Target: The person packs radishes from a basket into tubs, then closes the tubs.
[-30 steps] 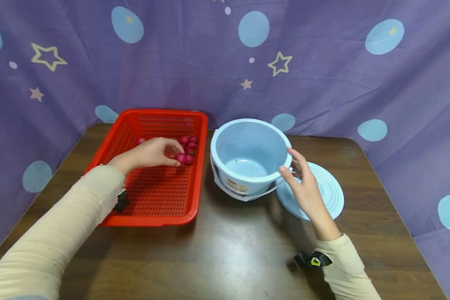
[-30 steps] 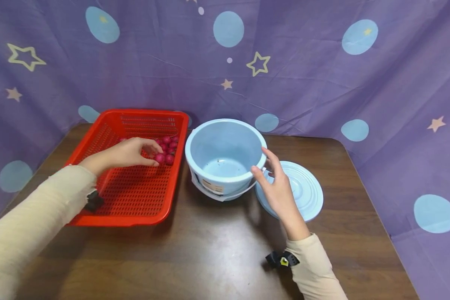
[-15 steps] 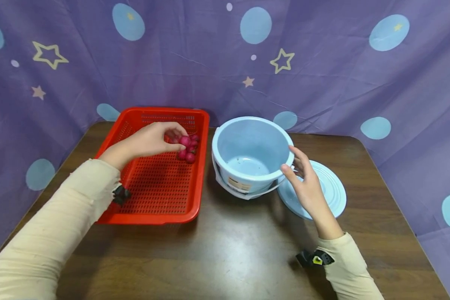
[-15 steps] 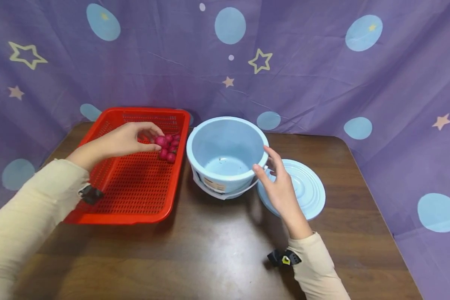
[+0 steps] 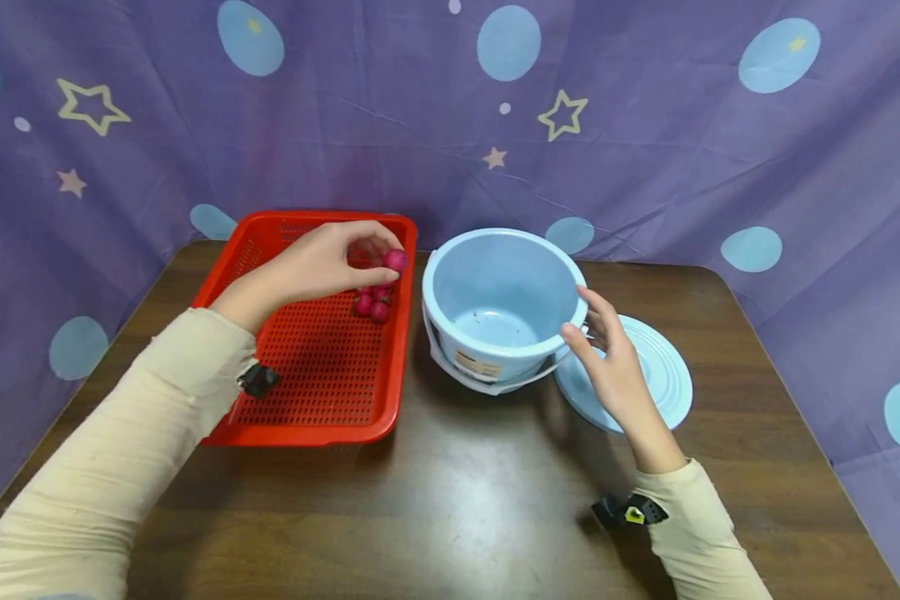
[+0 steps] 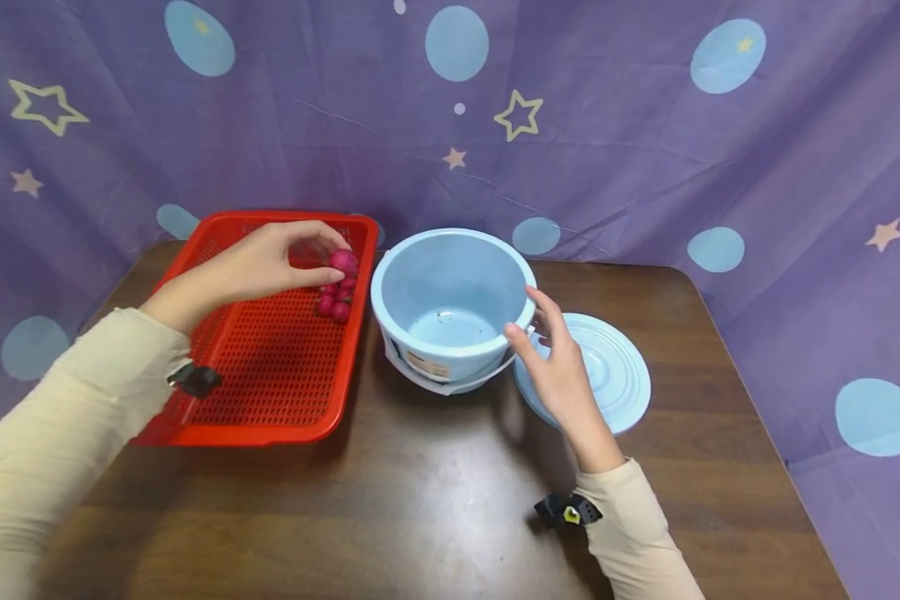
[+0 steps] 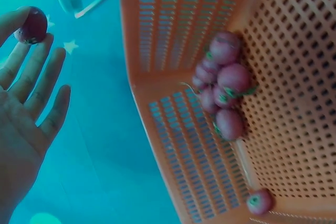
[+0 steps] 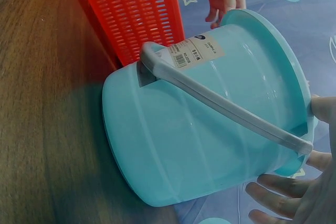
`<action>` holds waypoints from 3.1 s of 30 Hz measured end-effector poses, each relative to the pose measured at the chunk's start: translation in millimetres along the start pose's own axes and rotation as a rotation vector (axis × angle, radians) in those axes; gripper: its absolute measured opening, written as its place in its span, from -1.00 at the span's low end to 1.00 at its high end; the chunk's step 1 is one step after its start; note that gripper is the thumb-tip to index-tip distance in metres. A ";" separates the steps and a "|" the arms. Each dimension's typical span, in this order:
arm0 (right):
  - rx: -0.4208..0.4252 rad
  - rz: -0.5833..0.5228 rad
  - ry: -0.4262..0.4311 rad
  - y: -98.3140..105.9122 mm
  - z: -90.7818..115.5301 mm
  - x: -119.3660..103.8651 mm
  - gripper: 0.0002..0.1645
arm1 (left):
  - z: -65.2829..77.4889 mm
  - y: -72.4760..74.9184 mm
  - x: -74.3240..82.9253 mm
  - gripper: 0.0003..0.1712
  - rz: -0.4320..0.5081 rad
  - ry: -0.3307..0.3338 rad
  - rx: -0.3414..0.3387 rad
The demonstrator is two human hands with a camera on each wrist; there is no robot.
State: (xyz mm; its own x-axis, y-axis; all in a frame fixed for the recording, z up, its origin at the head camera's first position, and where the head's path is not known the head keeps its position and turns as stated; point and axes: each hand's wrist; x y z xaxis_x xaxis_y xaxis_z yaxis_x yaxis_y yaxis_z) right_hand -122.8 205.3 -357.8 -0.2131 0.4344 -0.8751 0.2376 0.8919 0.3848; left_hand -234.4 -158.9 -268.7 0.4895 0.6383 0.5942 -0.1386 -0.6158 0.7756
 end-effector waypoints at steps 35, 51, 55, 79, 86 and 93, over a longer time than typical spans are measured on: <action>-0.011 -0.016 -0.012 -0.7 -0.3 0.3 -0.30 | -14.9 -34.7 30.5 -0.58 -0.116 -0.078 -0.065; -0.022 -0.007 -0.006 -0.6 -0.7 2.9 -0.30 | -15.0 -34.1 28.5 -0.65 -0.098 -0.123 -0.039; -0.025 -0.010 -0.005 -0.5 -0.7 2.2 -0.30 | -12.8 -29.7 26.0 -0.66 -0.071 -0.114 -0.001; -0.024 -0.026 -0.008 -0.7 0.1 -0.4 -0.29 | -6.2 -19.7 -39.8 -0.69 -0.041 0.061 0.042; -0.032 -0.022 -0.017 -1.6 0.3 -0.2 -0.29 | -5.9 -26.4 -57.7 -0.68 -0.055 0.110 0.003; -0.026 -0.025 -0.011 -1.5 0.3 0.2 -0.30 | -7.0 -39.0 -71.8 -0.69 -0.039 0.108 -0.031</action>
State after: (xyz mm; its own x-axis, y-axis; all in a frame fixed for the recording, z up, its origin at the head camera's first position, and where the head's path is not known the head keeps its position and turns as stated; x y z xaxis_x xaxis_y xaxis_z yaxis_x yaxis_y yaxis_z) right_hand -122.8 204.0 -358.6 -0.2083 0.4102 -0.8879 0.2077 0.9057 0.3697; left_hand -270.1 -177.4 -340.1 0.3997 0.7085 0.5816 -0.1489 -0.5759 0.8038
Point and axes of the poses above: each hand's wrist, its own z-axis away from the middle knuckle, its own y-axis out of the back of the hand, x = y × z, and after that the axes turned 8 degrees about x, right-handed
